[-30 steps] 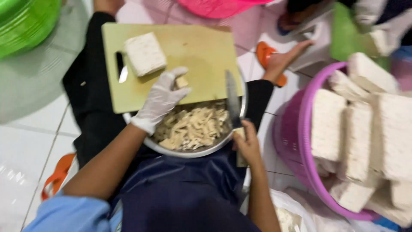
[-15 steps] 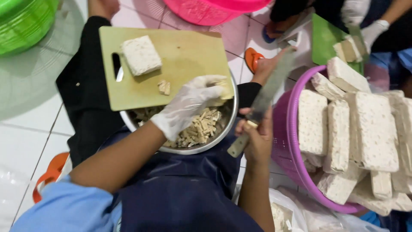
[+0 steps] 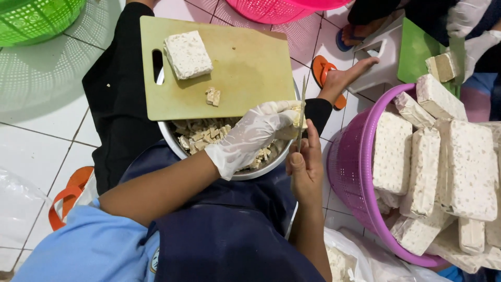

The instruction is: Slicing and dicing blocks of tempeh into small pieces using a knife on a cutting board while sitting on the floor.

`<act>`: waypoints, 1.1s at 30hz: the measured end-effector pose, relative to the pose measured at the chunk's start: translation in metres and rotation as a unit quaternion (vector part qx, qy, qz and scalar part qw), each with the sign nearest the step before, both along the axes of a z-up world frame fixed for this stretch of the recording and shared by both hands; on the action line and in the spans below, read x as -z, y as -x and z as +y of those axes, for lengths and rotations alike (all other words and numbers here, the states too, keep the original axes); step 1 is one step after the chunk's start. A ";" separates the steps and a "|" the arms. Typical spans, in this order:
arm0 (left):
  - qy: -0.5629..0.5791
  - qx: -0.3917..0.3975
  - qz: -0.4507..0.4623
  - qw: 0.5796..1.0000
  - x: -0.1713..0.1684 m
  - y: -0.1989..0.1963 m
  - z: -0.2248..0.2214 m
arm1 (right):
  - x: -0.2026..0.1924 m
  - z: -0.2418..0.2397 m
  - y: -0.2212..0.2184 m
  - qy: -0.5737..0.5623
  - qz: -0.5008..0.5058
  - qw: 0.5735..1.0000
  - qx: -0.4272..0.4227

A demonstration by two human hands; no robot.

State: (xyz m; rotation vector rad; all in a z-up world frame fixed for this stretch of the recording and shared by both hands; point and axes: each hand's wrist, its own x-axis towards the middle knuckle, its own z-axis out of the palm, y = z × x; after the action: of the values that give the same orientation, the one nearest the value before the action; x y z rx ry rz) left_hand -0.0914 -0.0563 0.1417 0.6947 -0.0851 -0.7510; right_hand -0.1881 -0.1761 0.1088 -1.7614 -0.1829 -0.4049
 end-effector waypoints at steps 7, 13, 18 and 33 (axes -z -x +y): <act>-0.011 0.000 -0.019 1.000 0.026 -0.005 -0.015 | -0.003 -0.001 0.008 0.011 0.021 0.999 0.038; -0.006 0.004 -0.009 1.000 0.012 -0.003 -0.005 | -0.004 0.001 0.011 0.026 0.022 0.998 0.043; 0.004 0.013 -0.006 1.000 0.015 -0.005 -0.004 | -0.002 0.002 0.010 0.027 0.018 0.998 0.047; 0.038 0.030 -0.005 0.999 0.006 0.006 -0.002 | -0.010 0.006 0.006 0.009 0.005 0.999 0.048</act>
State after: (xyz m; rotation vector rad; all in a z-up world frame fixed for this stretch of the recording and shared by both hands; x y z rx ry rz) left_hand -0.0977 -0.0588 0.1359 0.6261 -0.1437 -0.7987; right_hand -0.1941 -0.1705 0.1187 -1.7946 -0.0955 -0.4662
